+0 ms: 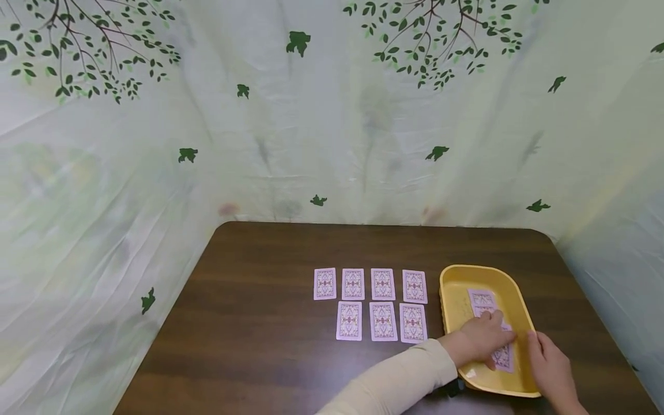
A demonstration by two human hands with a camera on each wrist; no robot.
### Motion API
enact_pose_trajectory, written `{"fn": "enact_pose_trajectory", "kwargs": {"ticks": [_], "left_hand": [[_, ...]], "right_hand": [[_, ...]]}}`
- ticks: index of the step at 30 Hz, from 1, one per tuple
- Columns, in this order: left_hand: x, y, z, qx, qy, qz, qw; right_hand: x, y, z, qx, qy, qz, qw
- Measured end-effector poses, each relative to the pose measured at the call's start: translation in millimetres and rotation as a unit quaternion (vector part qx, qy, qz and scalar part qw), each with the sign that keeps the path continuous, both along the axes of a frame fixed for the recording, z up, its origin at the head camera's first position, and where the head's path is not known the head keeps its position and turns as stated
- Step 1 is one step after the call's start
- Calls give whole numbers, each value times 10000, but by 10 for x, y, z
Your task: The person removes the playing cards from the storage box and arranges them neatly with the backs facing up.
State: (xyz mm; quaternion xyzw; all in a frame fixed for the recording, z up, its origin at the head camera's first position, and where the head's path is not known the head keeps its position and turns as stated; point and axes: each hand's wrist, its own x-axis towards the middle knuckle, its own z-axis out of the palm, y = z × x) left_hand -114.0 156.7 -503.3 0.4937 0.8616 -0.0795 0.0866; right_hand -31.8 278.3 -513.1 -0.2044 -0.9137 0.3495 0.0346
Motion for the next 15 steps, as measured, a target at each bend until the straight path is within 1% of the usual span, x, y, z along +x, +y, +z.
{"fn": "enact_pose_trajectory", "kwargs": {"ticks": [5, 8, 12, 15], "left_hand": [[8, 4, -5, -141, -212, 63, 9997], [16, -8, -11, -301, -238, 36, 9993], [27, -13, -17, -281, -114, 43, 9995], [18, -8, -13, -191, -50, 115, 9997]], "right_hand": [[25, 0, -16, -20, -93, 11, 10000], [53, 1, -36, 12, 21, 23, 10000], [60, 12, -50, 112, 293, 67, 9995], [27, 26, -34, 154, 304, 155, 9993]]}}
